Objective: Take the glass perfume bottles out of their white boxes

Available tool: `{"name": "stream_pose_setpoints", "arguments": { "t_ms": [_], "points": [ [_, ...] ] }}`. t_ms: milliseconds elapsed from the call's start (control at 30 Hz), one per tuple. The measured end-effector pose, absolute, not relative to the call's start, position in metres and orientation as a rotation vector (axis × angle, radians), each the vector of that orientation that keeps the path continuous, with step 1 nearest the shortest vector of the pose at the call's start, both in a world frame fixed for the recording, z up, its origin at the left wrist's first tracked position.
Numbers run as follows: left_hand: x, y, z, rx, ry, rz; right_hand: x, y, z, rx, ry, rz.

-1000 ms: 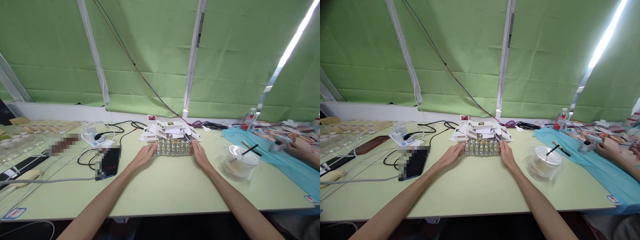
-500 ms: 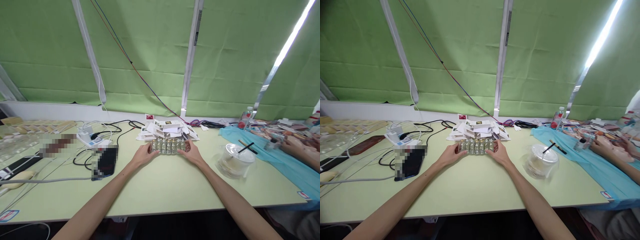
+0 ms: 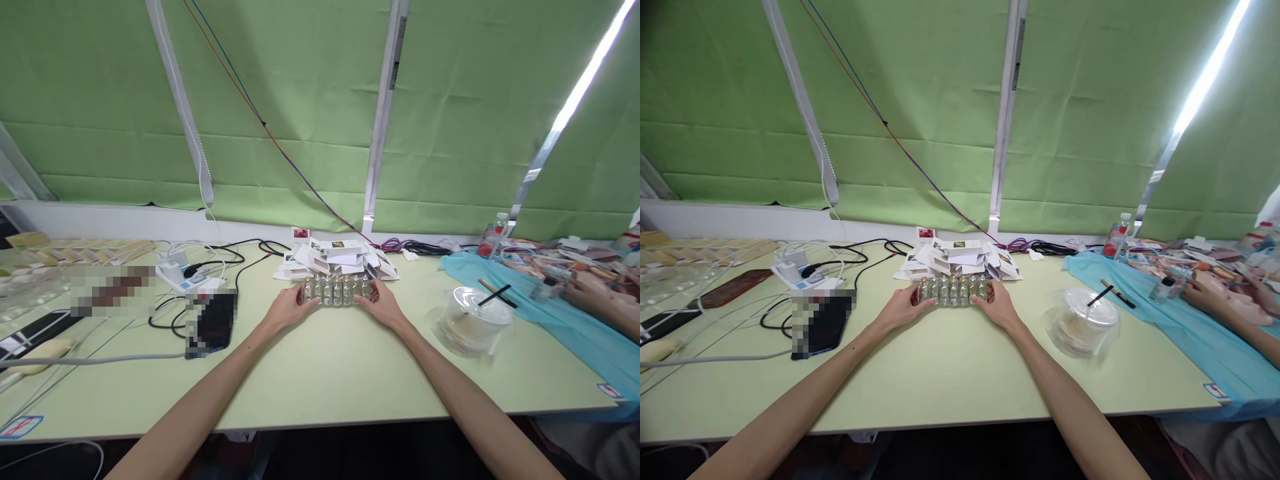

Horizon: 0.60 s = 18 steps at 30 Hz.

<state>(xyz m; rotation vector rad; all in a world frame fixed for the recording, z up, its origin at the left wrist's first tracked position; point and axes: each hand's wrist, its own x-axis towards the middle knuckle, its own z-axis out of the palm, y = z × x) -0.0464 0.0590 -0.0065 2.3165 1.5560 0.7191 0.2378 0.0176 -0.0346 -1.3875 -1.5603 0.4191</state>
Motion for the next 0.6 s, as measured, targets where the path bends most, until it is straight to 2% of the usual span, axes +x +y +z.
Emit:
{"name": "stream_pose_setpoints", "arguments": {
  "t_ms": [333, 600],
  "points": [
    [-0.066, 0.064, 0.006, 2.159, 1.775, 0.708, 0.244, 0.015, -0.030, -1.393, -1.460, 0.446],
    [-0.068, 0.072, -0.005, 2.276, 1.832, 0.523, 0.245, 0.009, -0.026, -1.356, -1.388, 0.168]
  ]
}}
